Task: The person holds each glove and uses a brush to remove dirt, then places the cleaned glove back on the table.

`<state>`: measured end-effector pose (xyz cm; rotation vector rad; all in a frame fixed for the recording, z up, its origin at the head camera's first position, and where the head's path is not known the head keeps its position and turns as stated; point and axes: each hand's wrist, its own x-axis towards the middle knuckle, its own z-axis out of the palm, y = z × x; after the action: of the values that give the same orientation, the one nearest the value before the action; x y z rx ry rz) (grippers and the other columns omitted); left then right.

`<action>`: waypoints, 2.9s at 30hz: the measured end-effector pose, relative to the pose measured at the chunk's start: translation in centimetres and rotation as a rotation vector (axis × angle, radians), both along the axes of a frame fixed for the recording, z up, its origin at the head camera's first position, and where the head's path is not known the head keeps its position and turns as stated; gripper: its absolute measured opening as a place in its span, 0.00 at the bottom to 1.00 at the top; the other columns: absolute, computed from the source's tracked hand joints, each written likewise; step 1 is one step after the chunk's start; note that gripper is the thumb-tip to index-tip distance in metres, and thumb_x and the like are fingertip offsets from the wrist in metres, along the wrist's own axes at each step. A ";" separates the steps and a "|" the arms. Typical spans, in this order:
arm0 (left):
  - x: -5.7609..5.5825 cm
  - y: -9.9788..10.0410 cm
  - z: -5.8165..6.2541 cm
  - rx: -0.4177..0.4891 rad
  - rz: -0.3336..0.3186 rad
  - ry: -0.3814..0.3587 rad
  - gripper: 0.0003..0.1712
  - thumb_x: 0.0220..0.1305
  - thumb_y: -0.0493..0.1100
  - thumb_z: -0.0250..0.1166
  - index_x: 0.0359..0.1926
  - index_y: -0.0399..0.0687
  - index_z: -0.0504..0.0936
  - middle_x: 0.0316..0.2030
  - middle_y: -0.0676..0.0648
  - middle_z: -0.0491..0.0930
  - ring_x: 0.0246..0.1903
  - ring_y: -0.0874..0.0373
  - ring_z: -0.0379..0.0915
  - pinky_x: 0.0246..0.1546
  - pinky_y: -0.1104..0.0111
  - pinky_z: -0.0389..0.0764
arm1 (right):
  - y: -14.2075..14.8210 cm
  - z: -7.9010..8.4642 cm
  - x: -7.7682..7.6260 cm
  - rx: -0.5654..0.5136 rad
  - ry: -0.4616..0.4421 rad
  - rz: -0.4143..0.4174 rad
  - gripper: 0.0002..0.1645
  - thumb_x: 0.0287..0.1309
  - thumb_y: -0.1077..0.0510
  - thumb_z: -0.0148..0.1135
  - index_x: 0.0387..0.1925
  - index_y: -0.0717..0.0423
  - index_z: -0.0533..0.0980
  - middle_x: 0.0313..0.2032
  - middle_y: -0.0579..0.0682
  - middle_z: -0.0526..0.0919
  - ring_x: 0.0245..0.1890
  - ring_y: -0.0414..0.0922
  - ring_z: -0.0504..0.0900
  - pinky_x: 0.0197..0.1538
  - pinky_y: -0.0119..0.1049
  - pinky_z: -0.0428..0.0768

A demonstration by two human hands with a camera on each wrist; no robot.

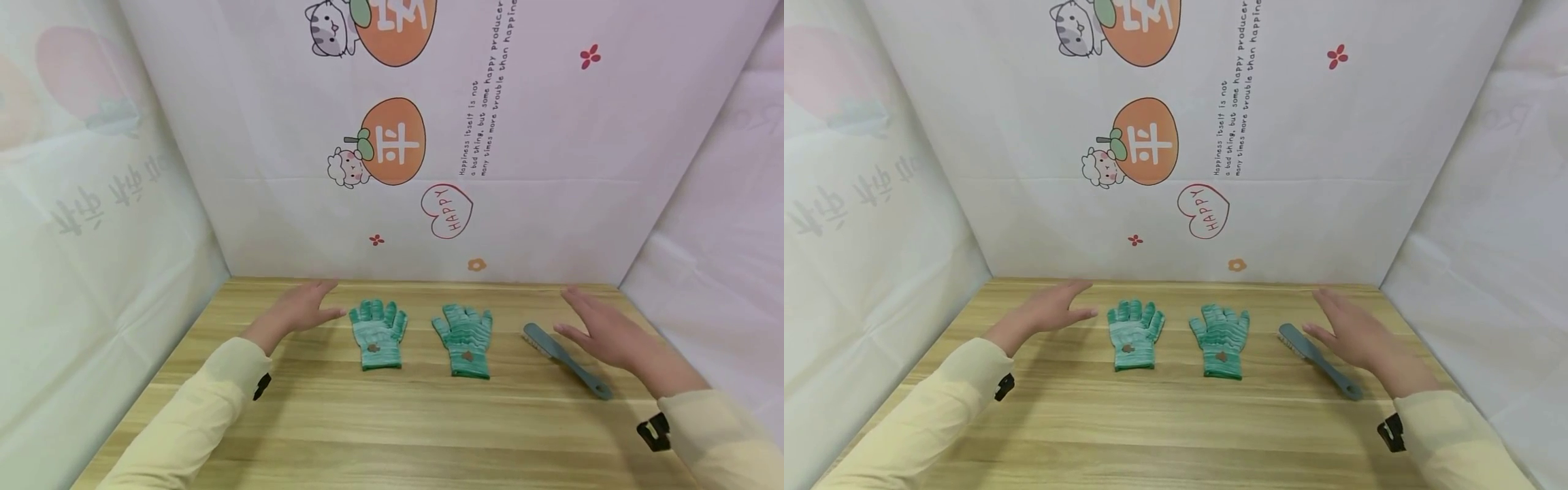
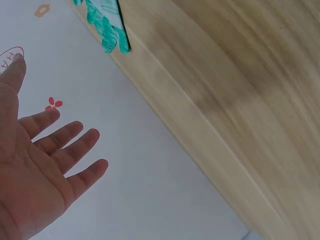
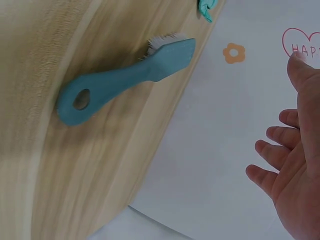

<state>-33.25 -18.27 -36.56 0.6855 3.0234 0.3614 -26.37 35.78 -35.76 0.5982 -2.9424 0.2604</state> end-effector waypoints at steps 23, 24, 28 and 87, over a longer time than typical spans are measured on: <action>0.1 1.4 -2.5 0.064 0.052 -0.135 0.33 0.68 0.56 0.61 0.60 0.33 0.73 0.54 0.36 0.76 0.53 0.42 0.74 0.53 0.49 0.74 | 0.8 -3.7 0.8 -0.037 -0.184 -0.062 0.46 0.67 0.39 0.54 0.63 0.77 0.61 0.60 0.77 0.66 0.58 0.73 0.66 0.56 0.66 0.66; 0.1 1.5 -2.6 0.071 0.059 -0.146 0.32 0.68 0.56 0.61 0.60 0.33 0.74 0.54 0.36 0.77 0.53 0.42 0.74 0.53 0.49 0.74 | 0.8 -3.8 0.8 -0.034 -0.191 -0.068 0.46 0.67 0.39 0.55 0.63 0.78 0.61 0.59 0.77 0.66 0.57 0.73 0.66 0.56 0.66 0.67; 0.3 2.1 -2.8 0.097 0.077 -0.183 0.30 0.69 0.54 0.61 0.57 0.32 0.75 0.54 0.37 0.77 0.54 0.42 0.73 0.54 0.50 0.74 | 0.9 -4.3 0.5 -0.013 -0.211 -0.087 0.44 0.67 0.41 0.56 0.61 0.80 0.63 0.56 0.77 0.70 0.55 0.74 0.69 0.53 0.66 0.69; -1.1 8.4 -5.7 -0.042 0.415 -0.264 0.32 0.59 0.69 0.62 0.40 0.43 0.84 0.28 0.49 0.78 0.23 0.57 0.67 0.23 0.66 0.68 | 0.2 -6.2 -0.3 0.010 -0.293 -0.169 0.19 0.62 0.50 0.64 0.33 0.64 0.72 0.25 0.48 0.73 0.24 0.45 0.68 0.29 0.40 0.67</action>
<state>-34.38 -9.89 -42.28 -0.0034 2.8842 0.3595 -26.66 36.00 -41.98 0.3331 -3.2527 0.3411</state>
